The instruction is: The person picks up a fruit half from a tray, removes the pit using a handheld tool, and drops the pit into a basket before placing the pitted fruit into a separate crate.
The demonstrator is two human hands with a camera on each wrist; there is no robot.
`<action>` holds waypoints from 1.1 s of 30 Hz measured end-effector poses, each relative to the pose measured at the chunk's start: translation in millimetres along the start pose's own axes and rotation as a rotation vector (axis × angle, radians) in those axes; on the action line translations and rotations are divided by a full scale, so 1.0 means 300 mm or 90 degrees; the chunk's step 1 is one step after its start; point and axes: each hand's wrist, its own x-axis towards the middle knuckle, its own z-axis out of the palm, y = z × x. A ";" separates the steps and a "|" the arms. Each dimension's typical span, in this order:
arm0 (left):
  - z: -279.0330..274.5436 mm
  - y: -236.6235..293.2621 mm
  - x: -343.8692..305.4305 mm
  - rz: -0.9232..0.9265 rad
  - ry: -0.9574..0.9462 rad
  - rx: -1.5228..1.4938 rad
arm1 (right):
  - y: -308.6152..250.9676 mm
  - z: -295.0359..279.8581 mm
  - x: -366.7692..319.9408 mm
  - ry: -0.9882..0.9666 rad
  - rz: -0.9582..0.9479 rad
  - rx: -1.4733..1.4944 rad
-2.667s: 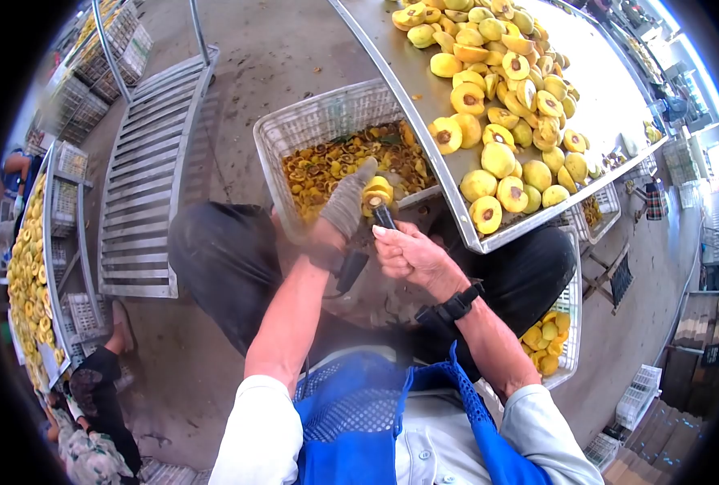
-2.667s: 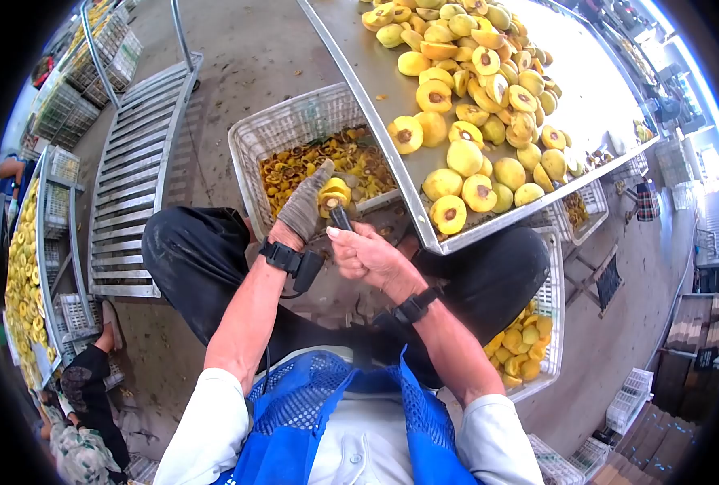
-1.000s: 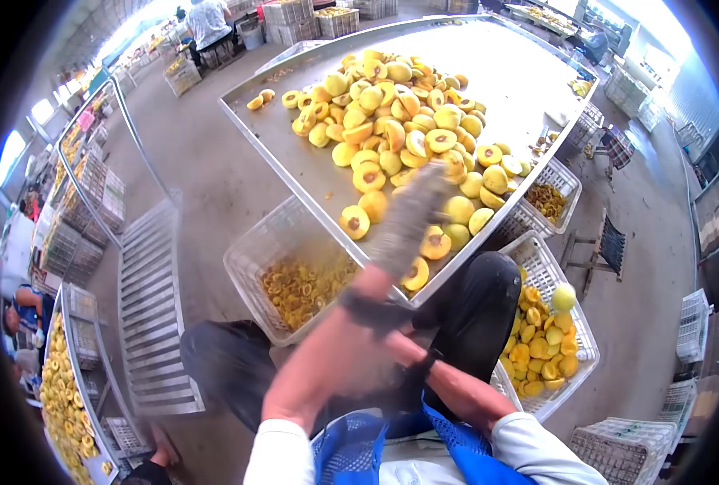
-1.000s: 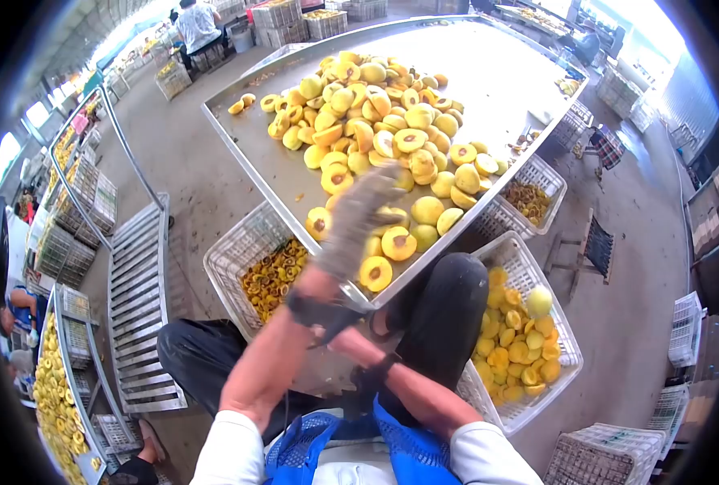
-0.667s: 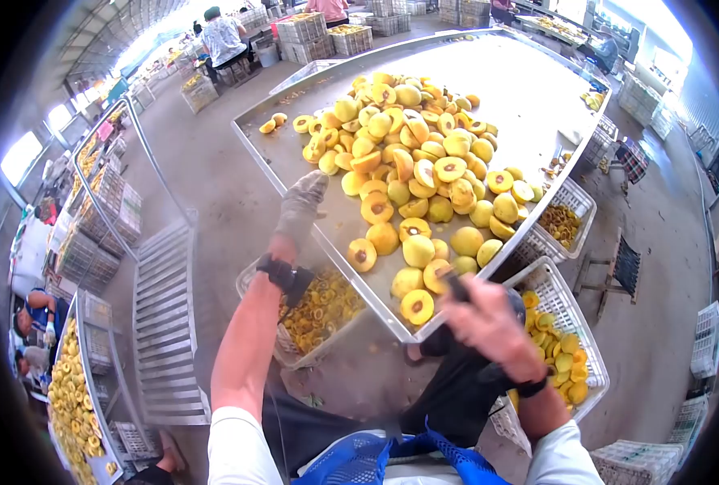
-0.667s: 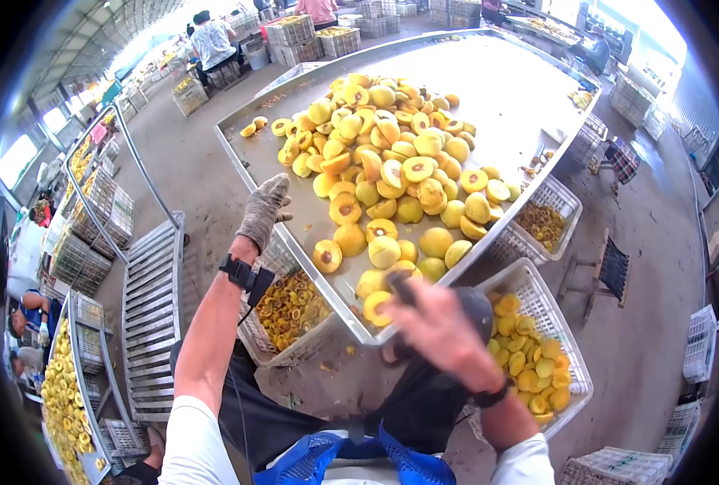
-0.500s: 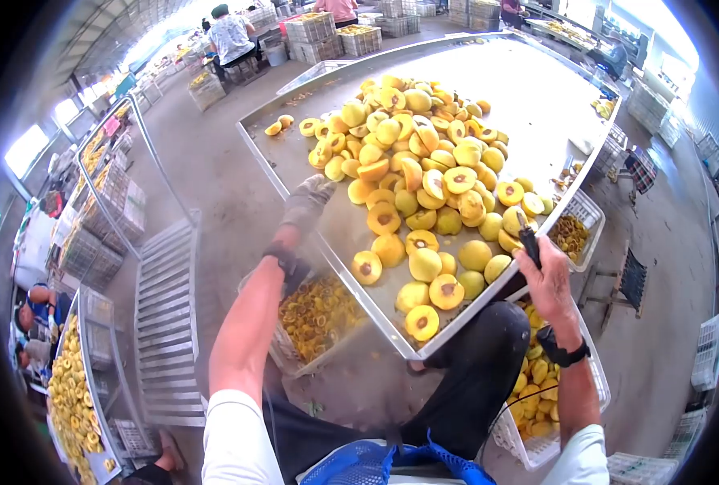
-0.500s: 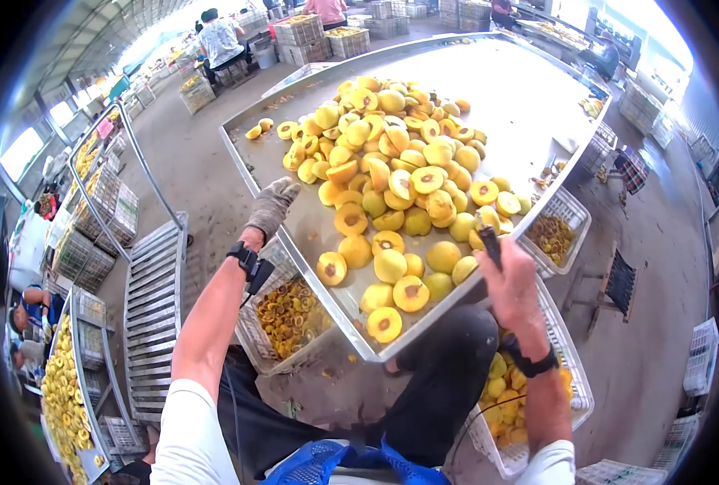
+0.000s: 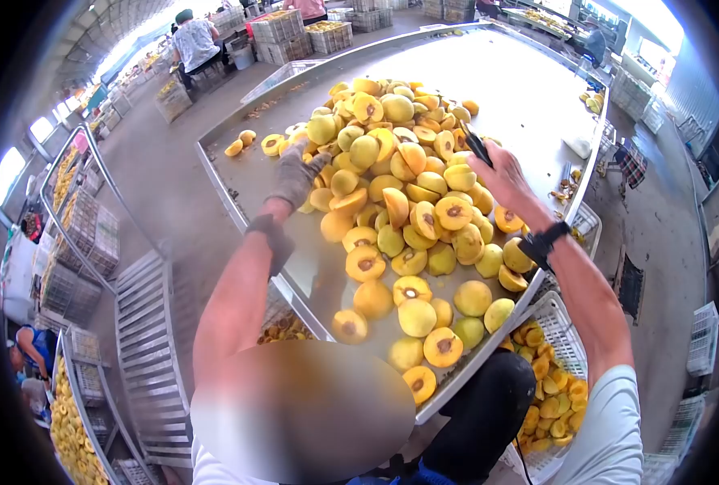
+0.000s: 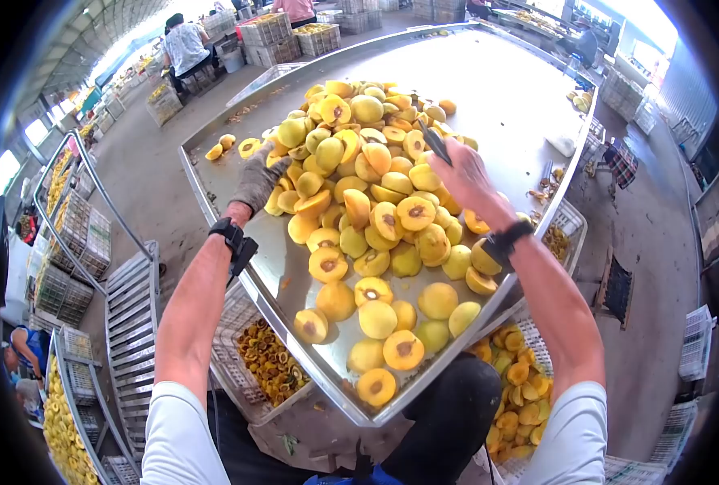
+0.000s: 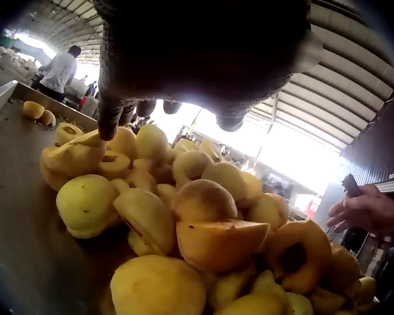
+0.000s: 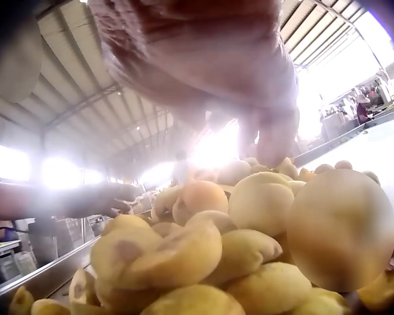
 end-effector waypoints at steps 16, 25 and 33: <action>0.155 -0.222 0.405 -0.074 -0.243 -0.311 | 0.036 0.381 0.516 -0.151 0.030 0.103; 0.125 -0.038 0.239 -0.076 -0.325 -0.055 | 0.025 0.406 0.479 -0.164 -0.008 -0.010; 0.154 -0.014 0.097 -0.033 -0.406 -0.145 | 0.007 0.397 0.358 -0.287 -0.024 -0.050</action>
